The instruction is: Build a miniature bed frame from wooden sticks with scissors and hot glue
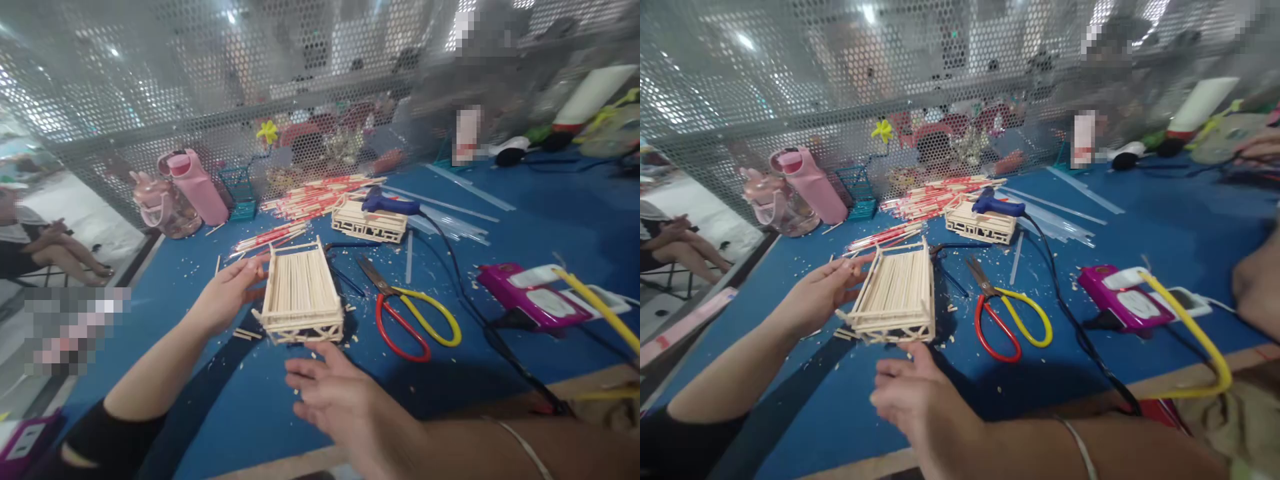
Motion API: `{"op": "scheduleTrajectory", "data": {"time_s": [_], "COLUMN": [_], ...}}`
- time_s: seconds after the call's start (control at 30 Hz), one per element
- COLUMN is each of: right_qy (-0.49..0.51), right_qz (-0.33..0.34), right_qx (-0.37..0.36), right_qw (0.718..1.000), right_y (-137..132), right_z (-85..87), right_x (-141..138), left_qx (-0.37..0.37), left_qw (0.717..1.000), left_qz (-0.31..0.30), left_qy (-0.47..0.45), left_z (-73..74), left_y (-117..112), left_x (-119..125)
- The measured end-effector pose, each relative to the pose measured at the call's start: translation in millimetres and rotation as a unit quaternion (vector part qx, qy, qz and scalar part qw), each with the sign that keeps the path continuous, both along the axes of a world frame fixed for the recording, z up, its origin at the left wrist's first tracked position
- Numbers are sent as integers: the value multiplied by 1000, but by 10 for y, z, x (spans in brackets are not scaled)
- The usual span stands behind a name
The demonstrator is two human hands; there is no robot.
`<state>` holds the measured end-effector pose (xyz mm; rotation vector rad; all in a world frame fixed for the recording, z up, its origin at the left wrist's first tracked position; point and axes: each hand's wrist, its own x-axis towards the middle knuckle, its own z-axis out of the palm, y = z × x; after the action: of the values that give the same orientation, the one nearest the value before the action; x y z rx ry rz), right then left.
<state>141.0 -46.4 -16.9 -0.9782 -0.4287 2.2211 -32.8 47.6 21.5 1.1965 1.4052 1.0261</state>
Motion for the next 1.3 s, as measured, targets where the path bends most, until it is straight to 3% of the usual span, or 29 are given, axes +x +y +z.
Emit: {"op": "scheduleTrajectory", "data": {"time_s": [0.13,0.23,0.3,0.33,0.37,0.4,0.47,0.53,0.6,0.67,0.73,0.8,0.9,0.97,1.03,1.13,1.2,1.27,1.3], "right_qy": [39,28,8,-4,-36,-104,-237,-333,-418,-460,-426,-382,-358,-348,-353,-382,-384,-374,-370], "right_qz": [-11,55,171,237,255,222,96,-3,-5,62,132,151,89,49,15,-42,-74,-108,-127], "right_qx": [-29,-19,39,89,151,223,380,485,508,514,537,561,566,567,578,570,531,484,467], "right_qw": [999,998,985,967,955,943,889,808,754,722,716,719,737,745,736,726,752,784,793], "right_y": [-42,-112,-119,-87,-23,77,380,761,1122,1384,1527,1589,1608,1588,1544,1472,1454,1467,1482], "right_z": [25,68,130,166,201,230,257,238,184,119,64,36,62,119,189,268,293,311,320], "right_x": [-222,-168,35,176,330,484,734,844,802,671,548,504,599,703,784,836,852,872,883], "left_qx": [3,16,25,16,22,33,45,29,39,78,115,135,135,121,110,122,141,156,167], "left_qw": [999,993,979,979,976,971,969,975,978,960,943,940,957,979,992,988,969,945,946], "left_qz": [10,108,198,205,218,237,237,196,93,8,-35,-51,-33,-9,16,81,189,286,273], "left_qy": [-48,-53,-32,-15,6,22,54,98,184,270,309,309,253,165,57,-54,-80,-30,42], "left_z": [-27,29,96,119,126,111,12,-145,-286,-355,-344,-281,-165,-106,-74,-97,-165,-264,-318], "left_y": [214,186,-20,-179,-362,-555,-909,-1128,-1176,-1102,-982,-860,-641,-441,-220,0,-34,-231,-370], "left_x": [-104,-180,-207,-209,-204,-190,-141,-72,-3,42,45,6,-96,-149,-168,-135,-76,40,130]}}
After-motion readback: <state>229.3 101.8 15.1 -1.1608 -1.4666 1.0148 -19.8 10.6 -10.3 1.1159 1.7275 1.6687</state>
